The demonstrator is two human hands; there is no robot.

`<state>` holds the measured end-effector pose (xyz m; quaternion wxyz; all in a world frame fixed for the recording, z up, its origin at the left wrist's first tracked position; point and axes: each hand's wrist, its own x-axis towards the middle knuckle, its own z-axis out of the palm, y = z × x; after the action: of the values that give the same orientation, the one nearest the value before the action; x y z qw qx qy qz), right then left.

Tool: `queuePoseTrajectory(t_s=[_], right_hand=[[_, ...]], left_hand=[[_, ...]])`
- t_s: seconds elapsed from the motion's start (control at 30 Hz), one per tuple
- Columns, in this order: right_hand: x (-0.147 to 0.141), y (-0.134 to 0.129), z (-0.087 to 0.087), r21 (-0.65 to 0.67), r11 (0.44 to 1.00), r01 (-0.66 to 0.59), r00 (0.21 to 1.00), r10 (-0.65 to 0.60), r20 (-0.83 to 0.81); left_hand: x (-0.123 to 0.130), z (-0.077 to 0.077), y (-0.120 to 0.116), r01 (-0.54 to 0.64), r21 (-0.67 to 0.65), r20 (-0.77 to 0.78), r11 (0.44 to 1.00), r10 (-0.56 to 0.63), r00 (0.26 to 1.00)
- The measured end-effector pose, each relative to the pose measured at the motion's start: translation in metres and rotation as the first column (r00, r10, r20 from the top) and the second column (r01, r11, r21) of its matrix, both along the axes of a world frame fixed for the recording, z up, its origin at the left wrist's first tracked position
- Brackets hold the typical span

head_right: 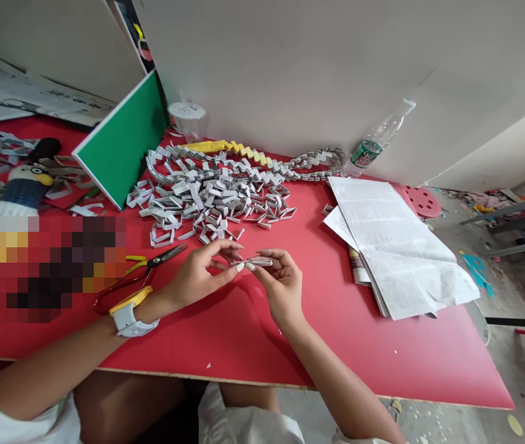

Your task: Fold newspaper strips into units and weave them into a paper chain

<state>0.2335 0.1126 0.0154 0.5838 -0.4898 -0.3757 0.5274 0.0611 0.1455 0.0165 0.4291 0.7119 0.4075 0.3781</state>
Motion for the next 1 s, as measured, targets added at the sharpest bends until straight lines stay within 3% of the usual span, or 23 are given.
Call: queuePoseTrajectory(t_s=[0.1,0.23,0.37,0.47,0.57,0.63,0.73,0.9,1.0], right_hand=[[0.001,0.0,0.001,0.001,1.0,-0.005,1.0,0.005,-0.006],[0.005,0.001,0.004,-0.009,0.997,-0.07,0.997,0.071,0.038],[0.006,0.001,0.005,-0.012,0.989,-0.147,0.984,0.147,0.101],[0.0,-0.005,0.001,0.011,0.997,-0.079,0.97,0.074,0.231],[-0.007,-0.015,-0.007,0.142,0.99,-0.023,0.881,-0.047,0.47],[-0.009,-0.02,-0.012,0.247,0.966,-0.07,0.801,-0.093,0.592],[-0.009,-0.022,-0.015,0.344,0.919,-0.191,0.739,-0.096,0.667],[-0.003,-0.022,-0.005,0.348,0.856,-0.382,0.745,0.063,0.664],[-0.001,-0.026,0.002,0.286,0.866,-0.411,0.779,0.171,0.603]], left_hand=[[0.0,0.003,0.001,0.055,-0.035,-0.023,0.998,-0.056,0.998],[-0.001,0.001,0.0,0.031,-0.012,-0.01,0.999,-0.031,0.999],[-0.002,-0.002,-0.001,-0.007,0.122,-0.055,0.993,0.014,0.998],[0.0,-0.005,-0.003,0.001,0.289,-0.176,0.957,0.052,0.983],[0.003,-0.007,-0.008,-0.021,0.433,-0.285,0.901,0.159,0.945],[0.005,-0.007,-0.011,-0.027,0.474,-0.299,0.88,0.19,0.935],[0.006,-0.007,-0.013,0.026,0.467,-0.291,0.884,0.126,0.948],[0.001,-0.008,-0.007,0.096,0.447,-0.262,0.889,0.027,0.965],[-0.002,-0.008,-0.004,0.116,0.457,-0.238,0.882,-0.004,0.971]])
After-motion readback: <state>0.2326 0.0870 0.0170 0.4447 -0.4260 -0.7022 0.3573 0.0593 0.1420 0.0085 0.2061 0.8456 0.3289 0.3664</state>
